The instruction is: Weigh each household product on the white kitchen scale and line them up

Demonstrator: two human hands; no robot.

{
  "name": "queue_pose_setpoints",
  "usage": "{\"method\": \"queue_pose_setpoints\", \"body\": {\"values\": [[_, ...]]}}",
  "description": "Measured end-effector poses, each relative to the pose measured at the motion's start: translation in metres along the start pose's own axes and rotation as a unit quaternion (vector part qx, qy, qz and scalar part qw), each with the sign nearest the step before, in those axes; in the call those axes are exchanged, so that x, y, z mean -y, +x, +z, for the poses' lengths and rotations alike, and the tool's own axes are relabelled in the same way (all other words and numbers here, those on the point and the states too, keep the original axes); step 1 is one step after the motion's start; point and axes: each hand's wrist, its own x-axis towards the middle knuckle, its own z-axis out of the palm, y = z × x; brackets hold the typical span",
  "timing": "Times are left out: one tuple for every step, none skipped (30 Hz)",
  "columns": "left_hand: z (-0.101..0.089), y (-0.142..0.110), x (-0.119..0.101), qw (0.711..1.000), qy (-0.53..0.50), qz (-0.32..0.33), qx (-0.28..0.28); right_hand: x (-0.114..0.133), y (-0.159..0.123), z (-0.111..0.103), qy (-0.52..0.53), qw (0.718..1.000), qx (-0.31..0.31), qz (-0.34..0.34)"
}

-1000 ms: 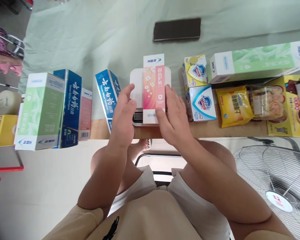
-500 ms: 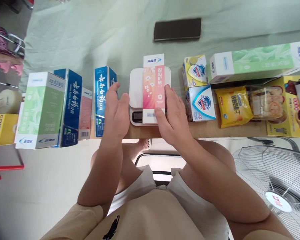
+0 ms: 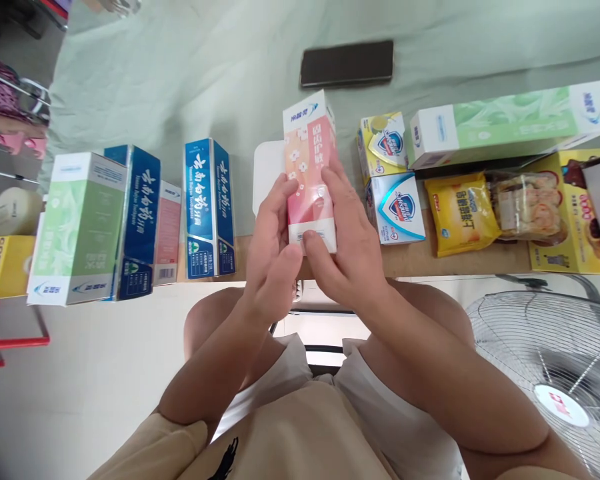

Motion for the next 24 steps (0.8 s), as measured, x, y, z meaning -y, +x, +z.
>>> {"method": "queue_pose_setpoints", "body": {"values": [[0.003,0.002,0.002,0.999,-0.012,0.040,-0.006,-0.001,0.000,-0.002,0.005,1.000,-0.017,-0.013],[0.006,0.004,0.004,0.996,-0.025,0.082,-0.011,-0.002,-0.001,-0.004,0.009,0.999,-0.034,-0.025],[0.009,0.006,0.006,0.992,-0.038,0.116,-0.013,-0.004,-0.002,-0.007,0.012,0.998,-0.049,-0.036],[0.013,0.008,0.007,0.990,-0.045,0.136,-0.013,-0.006,-0.003,-0.011,0.013,0.997,-0.063,-0.042],[0.018,0.011,0.008,0.988,-0.050,0.143,-0.008,-0.008,-0.005,-0.015,0.013,0.997,-0.071,-0.036],[0.023,0.013,0.008,0.989,-0.053,0.140,0.001,-0.010,-0.007,-0.021,0.014,0.997,-0.072,-0.021],[0.028,0.015,0.008,0.989,-0.058,0.136,0.010,-0.013,-0.009,-0.027,0.017,0.998,-0.066,-0.002],[0.033,0.016,0.006,0.989,-0.066,0.134,0.021,-0.015,-0.011,-0.034,0.023,0.998,-0.058,0.018],[0.039,0.017,0.005,0.987,-0.079,0.133,0.034,-0.018,-0.014,-0.040,0.030,0.998,-0.050,0.035],[0.044,0.017,0.003,0.986,-0.091,0.131,0.045,-0.020,-0.016,-0.047,0.037,0.997,-0.044,0.047],[0.050,0.018,0.002,0.985,-0.101,0.129,0.055,-0.023,-0.018,-0.054,0.041,0.997,-0.041,0.053],[0.055,0.018,0.001,0.984,-0.106,0.126,0.061,-0.026,-0.020,-0.059,0.041,0.997,-0.042,0.057],[0.060,0.018,0.001,0.985,-0.106,0.122,0.067,-0.028,-0.021,-0.064,0.037,0.996,-0.044,0.061],[0.065,0.019,0.002,0.985,-0.101,0.119,0.071,-0.031,-0.023,-0.067,0.030,0.996,-0.045,0.068],[0.069,0.020,0.004,0.986,-0.095,0.116,0.075,-0.033,-0.024,-0.070,0.020,0.996,-0.045,0.080],[0.072,0.020,0.006,0.986,-0.088,0.114,0.080,-0.036,-0.025,-0.072,0.009,0.994,-0.042,0.096],[0.075,0.021,0.009,0.987,-0.081,0.113,0.085,-0.039,-0.026,-0.074,0.001,0.993,-0.037,0.115],[0.078,0.022,0.012,0.987,-0.074,0.110,0.086,-0.042,-0.027,-0.075,-0.005,0.991,-0.029,0.130],[0.080,0.022,0.014,0.989,-0.066,0.104,0.086,-0.045,-0.028,-0.076,-0.007,0.990,-0.021,0.139],[0.081,0.022,0.016,0.990,-0.059,0.095,0.083,-0.048,-0.029,-0.077,-0.005,0.990,-0.015,0.140],[0.082,0.022,0.017,0.992,-0.053,0.085,0.081,-0.051,-0.031,-0.078,-0.001,0.991,-0.011,0.135],[0.083,0.021,0.018,0.993,-0.050,0.073,0.080,-0.053,-0.032,-0.080,0.005,0.991,-0.009,0.131],[0.083,0.020,0.018,0.994,-0.049,0.062,0.081,-0.055,-0.033,-0.082,0.009,0.992,-0.008,0.129],[0.083,0.019,0.018,0.994,-0.049,0.050,0.083,-0.057,-0.034,-0.084,0.016,0.991,-0.004,0.132]]}}
